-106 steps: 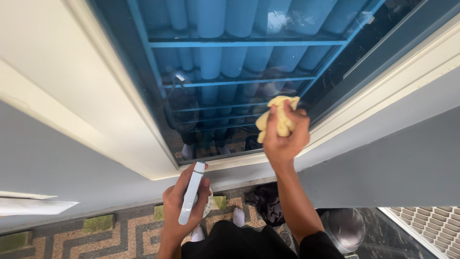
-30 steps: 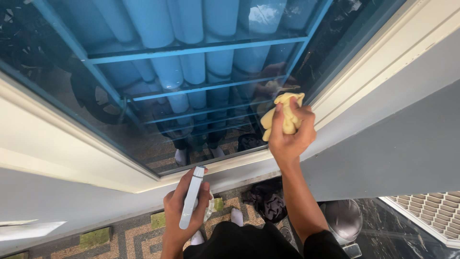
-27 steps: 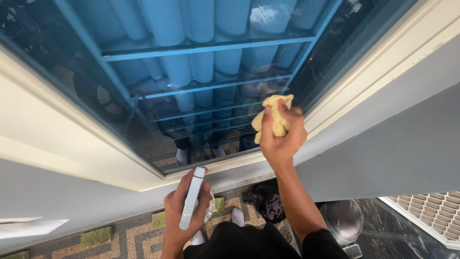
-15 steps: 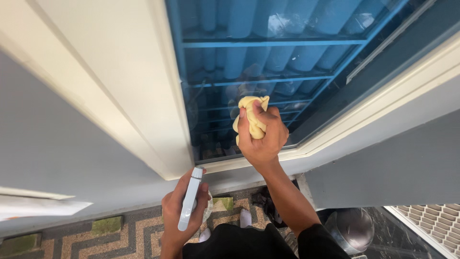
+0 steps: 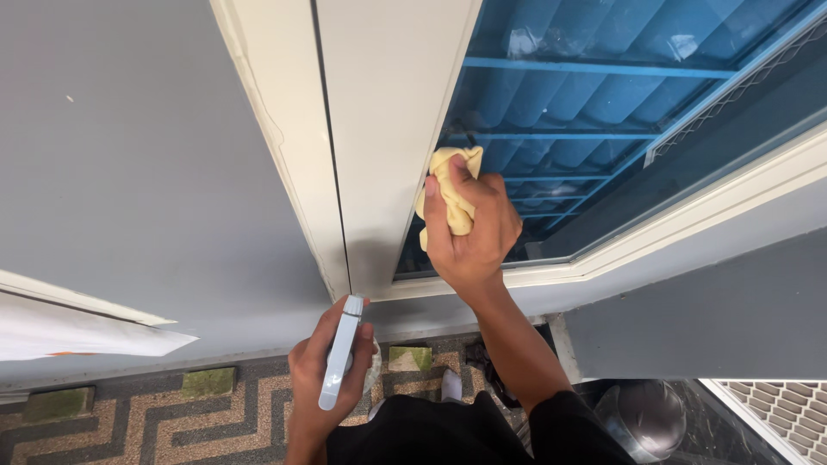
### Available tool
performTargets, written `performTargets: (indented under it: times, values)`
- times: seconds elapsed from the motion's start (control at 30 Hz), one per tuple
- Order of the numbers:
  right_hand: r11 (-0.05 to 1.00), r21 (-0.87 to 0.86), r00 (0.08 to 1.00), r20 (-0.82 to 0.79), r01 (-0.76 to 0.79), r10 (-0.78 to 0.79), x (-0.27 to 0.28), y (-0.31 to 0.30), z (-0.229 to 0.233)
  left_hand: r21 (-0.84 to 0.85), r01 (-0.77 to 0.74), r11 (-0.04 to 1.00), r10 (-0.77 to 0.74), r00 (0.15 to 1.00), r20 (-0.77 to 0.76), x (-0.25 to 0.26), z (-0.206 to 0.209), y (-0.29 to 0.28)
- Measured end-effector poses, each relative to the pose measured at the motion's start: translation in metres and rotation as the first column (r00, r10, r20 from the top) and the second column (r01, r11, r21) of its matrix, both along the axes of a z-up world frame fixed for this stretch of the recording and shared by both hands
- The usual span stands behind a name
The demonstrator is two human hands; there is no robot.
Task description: The person cleans a glass window pane using a yellow cloth and a spray bottle. They repeatedly wipe the surface in circular and linear motions while holding the spray bottle in the other hand. The task continues for the entire duration of the clip.
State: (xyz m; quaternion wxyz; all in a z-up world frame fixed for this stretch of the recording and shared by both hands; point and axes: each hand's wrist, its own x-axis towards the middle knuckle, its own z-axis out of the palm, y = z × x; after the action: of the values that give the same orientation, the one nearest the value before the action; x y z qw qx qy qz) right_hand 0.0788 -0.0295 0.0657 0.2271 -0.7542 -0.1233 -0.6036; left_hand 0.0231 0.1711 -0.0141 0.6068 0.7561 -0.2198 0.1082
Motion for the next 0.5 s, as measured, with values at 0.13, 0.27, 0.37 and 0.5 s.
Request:
performTargets:
  times: [0.13, 0.27, 0.37, 0.5]
  values:
    - [1.0, 0.002, 1.0, -0.02, 0.011, -0.011, -0.003, 0.0, -0.015, -0.003, 0.006, 1.0, -0.006, 1.0, -0.021, -0.001, -0.001, 0.003]
    - [1.0, -0.003, 0.997, -0.077, 0.018, -0.018, -0.006, -0.002, -0.043, -0.013, 0.025, 1.0, -0.026, 0.999, -0.038, -0.002, 0.0, 0.002]
    - [0.999, -0.027, 0.991, -0.13, 0.03, -0.033, -0.01, -0.002, -0.074, -0.007, 0.025, 1.0, -0.026, 0.999, -0.029, -0.001, 0.0, 0.001]
    - [0.998, -0.055, 0.983, -0.174, 0.043, -0.052, -0.013, -0.002, -0.105, -0.002, 0.021, 1.0, -0.021, 0.998, -0.058, -0.004, 0.001, 0.001]
